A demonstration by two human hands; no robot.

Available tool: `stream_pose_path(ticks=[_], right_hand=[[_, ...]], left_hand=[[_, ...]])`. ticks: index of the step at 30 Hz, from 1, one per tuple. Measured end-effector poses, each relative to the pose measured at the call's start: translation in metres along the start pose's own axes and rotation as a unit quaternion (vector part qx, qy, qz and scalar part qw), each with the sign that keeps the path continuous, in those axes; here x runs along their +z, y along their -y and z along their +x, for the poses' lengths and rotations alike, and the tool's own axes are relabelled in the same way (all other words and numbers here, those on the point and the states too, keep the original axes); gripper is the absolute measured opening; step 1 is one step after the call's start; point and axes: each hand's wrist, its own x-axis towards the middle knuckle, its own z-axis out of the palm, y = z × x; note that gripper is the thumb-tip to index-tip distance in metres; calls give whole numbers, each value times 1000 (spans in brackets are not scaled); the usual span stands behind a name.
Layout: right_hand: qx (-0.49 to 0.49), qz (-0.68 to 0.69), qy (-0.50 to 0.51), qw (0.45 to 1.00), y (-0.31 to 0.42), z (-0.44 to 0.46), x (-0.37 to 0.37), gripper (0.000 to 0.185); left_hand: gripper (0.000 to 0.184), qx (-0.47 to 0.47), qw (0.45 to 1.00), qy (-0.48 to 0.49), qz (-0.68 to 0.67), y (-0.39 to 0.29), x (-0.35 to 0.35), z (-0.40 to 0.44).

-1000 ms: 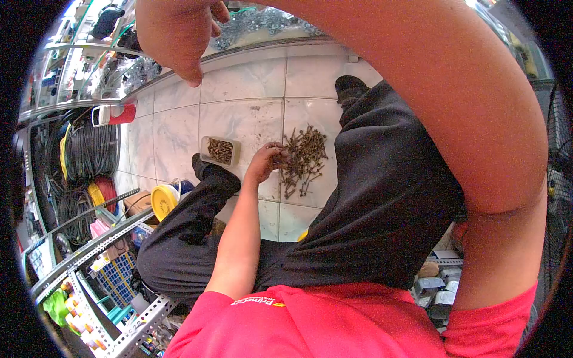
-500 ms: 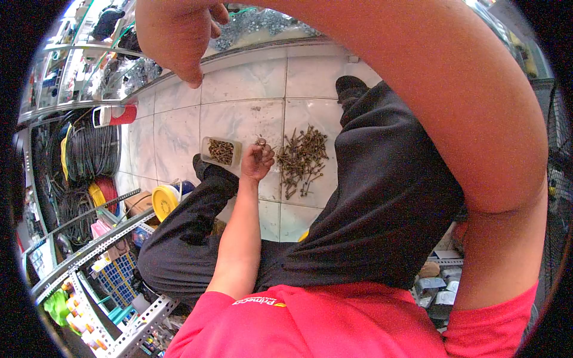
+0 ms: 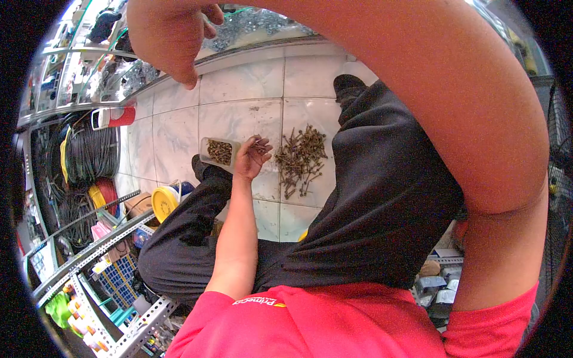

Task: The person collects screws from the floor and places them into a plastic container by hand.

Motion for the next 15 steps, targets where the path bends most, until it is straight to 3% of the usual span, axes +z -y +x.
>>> stream_pose_path(ticks=[2,3,5,8,12,15], right_hand=[[-12,2,1,1000,-3,1,0,48],[-24,4,4,1000,-5,2,0,48],[-47,6,11,999,-14,5,-1,48],[-5,-3,-1,1000,-2,2,0,48],[20,-3,-5,1000,1,-4,0,48],[18,-1,7,1000,1,-3,-1,48]], left_hand=[[31,1,986,-91,137,0,-5,10],[31,-18,953,-128,276,0,1,11],[33,-52,823,-192,531,3,21,11],[34,111,672,-154,716,33,-3,19],[37,50,652,-113,748,56,-6,22],[40,66,646,-103,753,67,-13,24]])
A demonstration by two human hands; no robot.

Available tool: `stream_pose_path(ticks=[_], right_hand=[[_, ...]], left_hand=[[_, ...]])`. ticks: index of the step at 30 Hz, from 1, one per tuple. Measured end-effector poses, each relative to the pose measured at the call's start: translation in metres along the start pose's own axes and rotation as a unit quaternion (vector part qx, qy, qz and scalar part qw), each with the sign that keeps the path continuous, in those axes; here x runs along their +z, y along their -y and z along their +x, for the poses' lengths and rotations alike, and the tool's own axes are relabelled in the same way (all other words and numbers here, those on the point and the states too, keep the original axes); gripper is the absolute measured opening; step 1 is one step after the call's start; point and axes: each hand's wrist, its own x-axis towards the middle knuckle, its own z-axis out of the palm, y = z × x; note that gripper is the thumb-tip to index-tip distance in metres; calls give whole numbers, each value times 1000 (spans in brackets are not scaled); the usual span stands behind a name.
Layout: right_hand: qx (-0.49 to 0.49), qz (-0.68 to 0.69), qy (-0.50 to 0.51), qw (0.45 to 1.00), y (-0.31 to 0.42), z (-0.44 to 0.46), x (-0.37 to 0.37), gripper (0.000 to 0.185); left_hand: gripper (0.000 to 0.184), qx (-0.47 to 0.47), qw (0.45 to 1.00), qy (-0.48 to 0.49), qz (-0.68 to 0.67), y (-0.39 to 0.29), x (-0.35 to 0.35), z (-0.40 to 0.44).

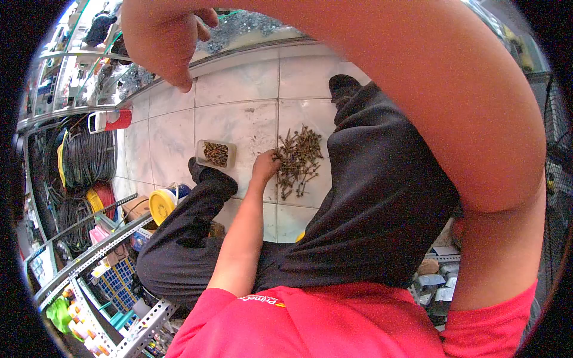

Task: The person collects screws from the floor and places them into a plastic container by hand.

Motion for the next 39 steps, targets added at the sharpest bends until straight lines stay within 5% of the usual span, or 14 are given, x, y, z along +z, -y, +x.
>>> stream_pose_path(ticks=[10,16,20,24,27,33,37,38,39], right_hand=[[-13,-7,-8,1000,1,3,0,48],[-104,-4,13,995,-15,10,-2,47],[-53,-10,10,998,-5,11,1,46],[-63,19,19,998,-10,3,-6,45],[-22,12,10,1000,-3,-1,-6,44],[-78,24,27,996,-19,2,-4,43],[-29,11,16,999,-7,4,0,43],[-18,7,9,1000,-4,4,0,43],[-7,4,2,1000,-2,4,1,43]], left_hand=[[36,61,998,27,-1,-2,-14,-12],[30,23,999,-2,23,-15,-12,-21],[28,-80,982,-161,-59,-13,-31,-27],[31,-203,862,-431,-171,28,-60,-13],[41,-289,818,-464,-180,68,-93,-3],[73,-201,823,-414,-334,125,-107,11],[59,-228,826,-496,-142,70,-105,-12],[42,-179,823,-536,-48,70,-91,-8],[36,-164,862,-471,-88,54,-86,-9]])
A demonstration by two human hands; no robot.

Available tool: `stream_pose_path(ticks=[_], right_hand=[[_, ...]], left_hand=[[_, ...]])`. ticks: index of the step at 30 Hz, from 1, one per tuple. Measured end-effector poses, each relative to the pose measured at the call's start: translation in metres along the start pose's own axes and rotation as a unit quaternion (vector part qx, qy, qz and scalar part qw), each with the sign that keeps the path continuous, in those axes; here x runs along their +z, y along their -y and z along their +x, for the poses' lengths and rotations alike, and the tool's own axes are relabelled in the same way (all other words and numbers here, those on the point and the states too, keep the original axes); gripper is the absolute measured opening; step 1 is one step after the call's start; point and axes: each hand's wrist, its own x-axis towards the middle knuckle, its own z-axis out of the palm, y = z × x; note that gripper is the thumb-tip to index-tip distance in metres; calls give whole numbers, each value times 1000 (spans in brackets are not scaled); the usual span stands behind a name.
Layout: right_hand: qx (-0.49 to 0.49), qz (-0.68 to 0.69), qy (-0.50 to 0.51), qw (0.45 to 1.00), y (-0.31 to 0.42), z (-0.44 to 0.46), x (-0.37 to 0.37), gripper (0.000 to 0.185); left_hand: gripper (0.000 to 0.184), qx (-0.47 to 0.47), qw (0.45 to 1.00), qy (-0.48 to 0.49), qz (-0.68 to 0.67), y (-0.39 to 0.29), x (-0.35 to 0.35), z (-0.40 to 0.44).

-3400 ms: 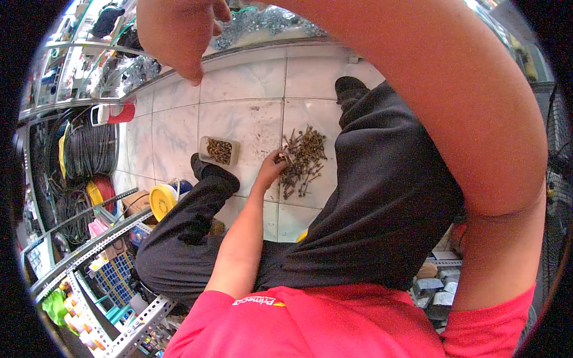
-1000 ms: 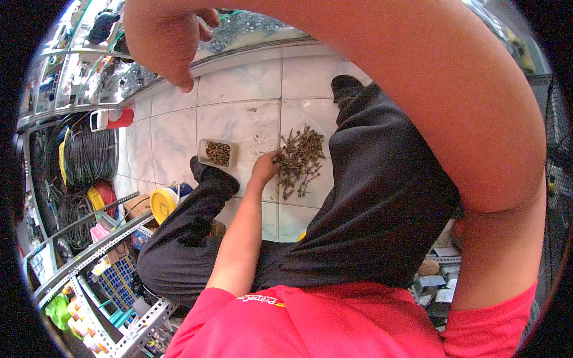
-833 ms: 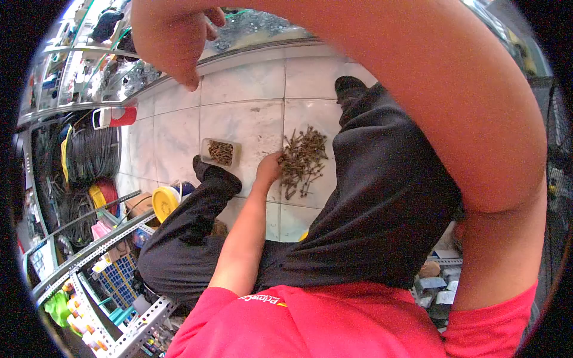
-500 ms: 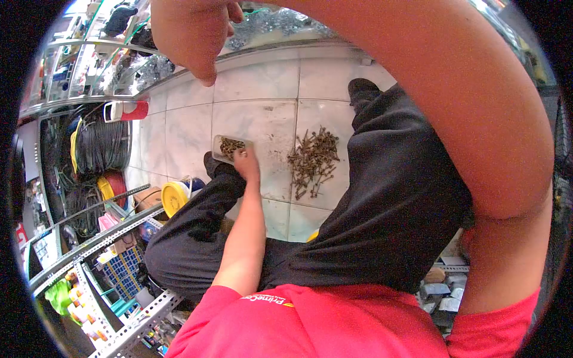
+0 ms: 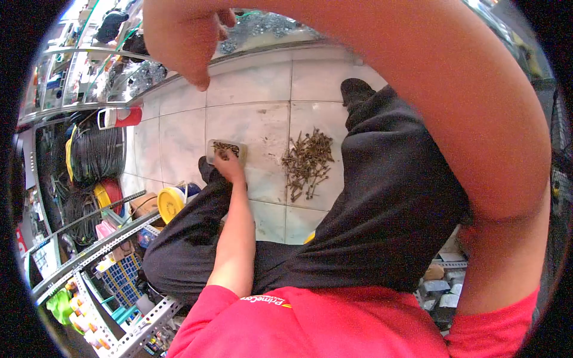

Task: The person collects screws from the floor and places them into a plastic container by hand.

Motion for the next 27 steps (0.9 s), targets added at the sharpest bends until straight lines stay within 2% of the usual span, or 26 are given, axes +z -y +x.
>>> stream_pose_path(ticks=[2,4,6,10,12,13,16,19,22,25,27], right_hand=[[-11,-7,-8,1000,0,3,0,44],[-22,-14,-9,1000,1,6,1,44],[-56,-13,0,998,-3,10,1,45],[-107,-7,26,994,-17,15,0,45],[-75,-10,20,997,-11,11,-1,45],[-44,-11,11,999,-5,7,0,46],[-12,-10,2,1000,2,-3,0,47],[-63,-7,18,998,-12,1,-5,48],[-88,-8,19,996,-17,5,-5,48],[-38,-16,1,999,-2,-3,-2,48],[-13,-13,-6,1000,4,-5,-2,47]], left_hand=[[29,-10,985,163,-56,-29,6,-26],[30,143,956,248,-67,-23,34,-54],[35,141,929,340,19,-45,29,-80],[50,150,906,389,81,-65,-1,-130],[62,180,884,422,89,-73,-14,-143],[74,189,878,428,100,-68,-8,-150],[69,184,885,410,120,-65,9,-165],[72,166,890,420,56,-52,25,-166],[60,205,901,380,45,-49,29,-161],[39,145,890,429,43,-53,28,-144],[29,185,895,405,17,-42,36,-136]])
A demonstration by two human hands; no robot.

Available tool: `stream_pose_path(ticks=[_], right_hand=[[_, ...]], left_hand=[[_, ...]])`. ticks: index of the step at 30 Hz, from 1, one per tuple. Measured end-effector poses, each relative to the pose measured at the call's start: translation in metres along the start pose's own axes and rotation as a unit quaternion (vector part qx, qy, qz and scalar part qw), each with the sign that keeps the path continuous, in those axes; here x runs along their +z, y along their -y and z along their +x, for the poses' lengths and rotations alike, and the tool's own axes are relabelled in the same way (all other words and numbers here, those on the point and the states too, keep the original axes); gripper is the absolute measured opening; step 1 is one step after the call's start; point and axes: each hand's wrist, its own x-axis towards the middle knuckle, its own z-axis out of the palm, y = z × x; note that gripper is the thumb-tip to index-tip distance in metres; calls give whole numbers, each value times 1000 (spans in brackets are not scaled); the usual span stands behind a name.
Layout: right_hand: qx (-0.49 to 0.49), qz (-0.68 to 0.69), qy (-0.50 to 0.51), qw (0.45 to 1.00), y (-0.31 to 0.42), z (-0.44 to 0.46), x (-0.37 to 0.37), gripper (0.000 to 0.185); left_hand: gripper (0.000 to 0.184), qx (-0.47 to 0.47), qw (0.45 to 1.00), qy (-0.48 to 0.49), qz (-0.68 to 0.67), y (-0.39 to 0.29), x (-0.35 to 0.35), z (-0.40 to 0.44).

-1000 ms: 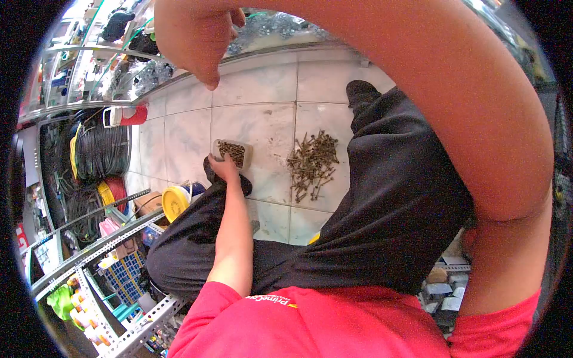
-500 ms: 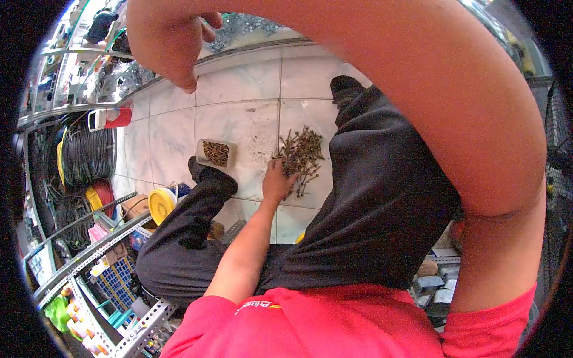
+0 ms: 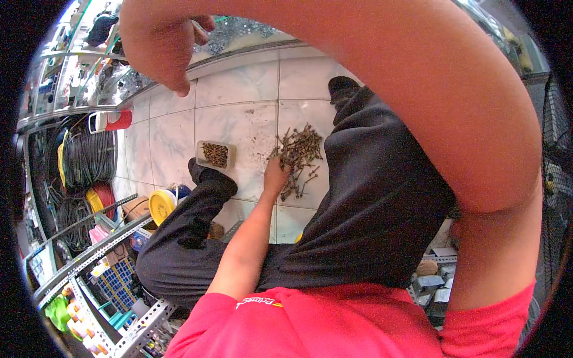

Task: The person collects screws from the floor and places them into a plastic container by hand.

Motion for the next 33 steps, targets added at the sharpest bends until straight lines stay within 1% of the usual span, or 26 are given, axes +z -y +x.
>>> stream_pose_path(ticks=[1,3,5,7,10,13,16,19,22,24,28,31,33], right_hand=[[-1,6,0,1000,0,1,0,47],[-1,7,0,1000,0,0,-1,47],[0,-2,-1,1000,0,-1,-2,47],[-2,-7,-7,1000,-1,0,-1,47],[-3,1,-11,1000,-2,1,0,48],[-52,13,-1,999,-15,6,0,48],[-84,13,12,996,-22,12,0,48],[-82,16,13,996,-21,11,-1,48],[-30,2,-1,1000,-5,4,0,48],[-4,-2,-2,1000,0,3,1,48],[1,6,10,1000,1,3,-1,48],[-5,2,-1,1000,0,11,3,49],[-33,4,-6,999,-9,16,5,49]], left_hand=[[25,22,1000,-15,-1,9,1,4],[22,-90,983,106,-122,-6,-29,12],[21,-182,935,169,-255,-14,-47,12],[22,-251,866,175,-395,-13,-53,12],[25,-216,821,262,-460,12,-47,19],[32,-216,774,237,-547,18,-41,16],[37,-221,718,247,-612,7,-53,16],[40,-213,695,252,-639,2,-60,19],[43,-223,629,267,-696,10,-55,25],[45,-211,627,269,-700,10,-55,27],[46,-181,638,266,-699,4,-60,28],[46,-182,638,269,-698,7,-59,29],[45,-184,641,268,-696,6,-61,29]])
